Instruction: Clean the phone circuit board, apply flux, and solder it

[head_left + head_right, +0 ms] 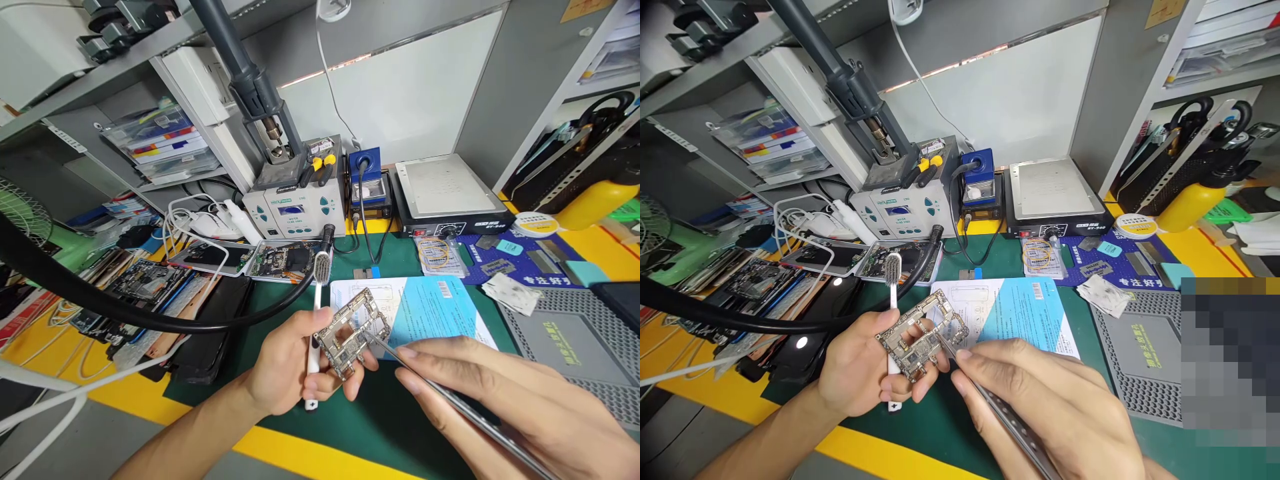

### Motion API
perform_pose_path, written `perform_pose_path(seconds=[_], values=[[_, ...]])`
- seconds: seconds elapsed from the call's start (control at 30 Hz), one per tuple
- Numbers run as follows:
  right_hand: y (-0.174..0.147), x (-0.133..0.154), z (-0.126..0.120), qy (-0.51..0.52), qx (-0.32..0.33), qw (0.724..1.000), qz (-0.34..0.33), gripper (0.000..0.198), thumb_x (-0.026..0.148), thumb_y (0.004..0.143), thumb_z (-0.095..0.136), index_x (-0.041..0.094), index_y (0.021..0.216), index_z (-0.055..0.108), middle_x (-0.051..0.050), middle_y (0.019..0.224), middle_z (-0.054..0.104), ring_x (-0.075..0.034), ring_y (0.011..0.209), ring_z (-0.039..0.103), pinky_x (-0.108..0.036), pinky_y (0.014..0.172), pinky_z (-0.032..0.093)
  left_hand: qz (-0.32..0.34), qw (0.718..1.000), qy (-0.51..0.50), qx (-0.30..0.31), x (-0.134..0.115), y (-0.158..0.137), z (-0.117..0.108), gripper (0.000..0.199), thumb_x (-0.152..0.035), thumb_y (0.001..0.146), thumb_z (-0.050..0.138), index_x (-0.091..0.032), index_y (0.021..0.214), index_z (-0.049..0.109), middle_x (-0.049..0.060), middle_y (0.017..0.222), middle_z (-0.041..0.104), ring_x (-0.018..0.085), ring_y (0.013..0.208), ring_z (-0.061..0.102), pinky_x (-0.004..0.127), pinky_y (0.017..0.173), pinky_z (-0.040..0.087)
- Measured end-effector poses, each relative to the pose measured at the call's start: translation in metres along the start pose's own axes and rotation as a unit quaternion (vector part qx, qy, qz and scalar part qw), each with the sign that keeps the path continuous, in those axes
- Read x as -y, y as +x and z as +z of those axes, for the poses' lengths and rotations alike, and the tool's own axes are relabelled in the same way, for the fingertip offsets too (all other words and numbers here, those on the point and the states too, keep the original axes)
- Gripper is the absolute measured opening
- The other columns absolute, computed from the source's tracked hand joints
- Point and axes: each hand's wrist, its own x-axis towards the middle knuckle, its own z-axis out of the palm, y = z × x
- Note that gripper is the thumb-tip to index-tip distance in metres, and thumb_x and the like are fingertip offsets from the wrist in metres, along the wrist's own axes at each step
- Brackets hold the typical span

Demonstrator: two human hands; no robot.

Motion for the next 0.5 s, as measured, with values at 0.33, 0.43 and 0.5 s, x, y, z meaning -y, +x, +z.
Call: perform_pose_path(seconds=[0.33,0.43,0.5], values=[[-0.009,-0.003,0.001,0.028,0.014,0.999,0.016,0.014,0.007,0.085,0.071,0.012,0.096,0.077,-0.006,0.093,0.081,-0.009,0.081,0.077,-0.005,0.084,0.057,-0.001,1.000,-0.004,0.002,0.000,0.000,0.000,0.066,-0.070,0.074,0.064,-0.007,0.087,0.076,0.007,0.063,0.067,0.004,0.037,0.024,0.026,0.038,0.011],[-0.012,-0.003,0.003,0.051,0.018,0.998,0.022,0.021,0.006,0.084,0.071,0.013,0.103,0.074,-0.005,0.097,0.079,-0.009,0.085,0.076,-0.006,0.087,0.056,-0.001,1.000,-0.003,0.000,0.000,0.000,0.000,0.067,-0.070,0.075,0.063,-0.006,0.088,0.076,0.007,0.063,0.066,0.004,0.036,0.024,0.025,0.038,0.011],[-0.011,-0.002,0.003,0.063,0.019,0.997,0.032,0.022,0.005,0.083,0.072,0.013,0.104,0.073,-0.004,0.097,0.078,-0.009,0.086,0.075,-0.007,0.086,0.056,0.000,1.000,-0.003,-0.002,0.000,0.000,0.000,0.067,-0.070,0.075,0.063,-0.006,0.088,0.076,0.007,0.063,0.066,0.003,0.037,0.024,0.025,0.038,0.011]])
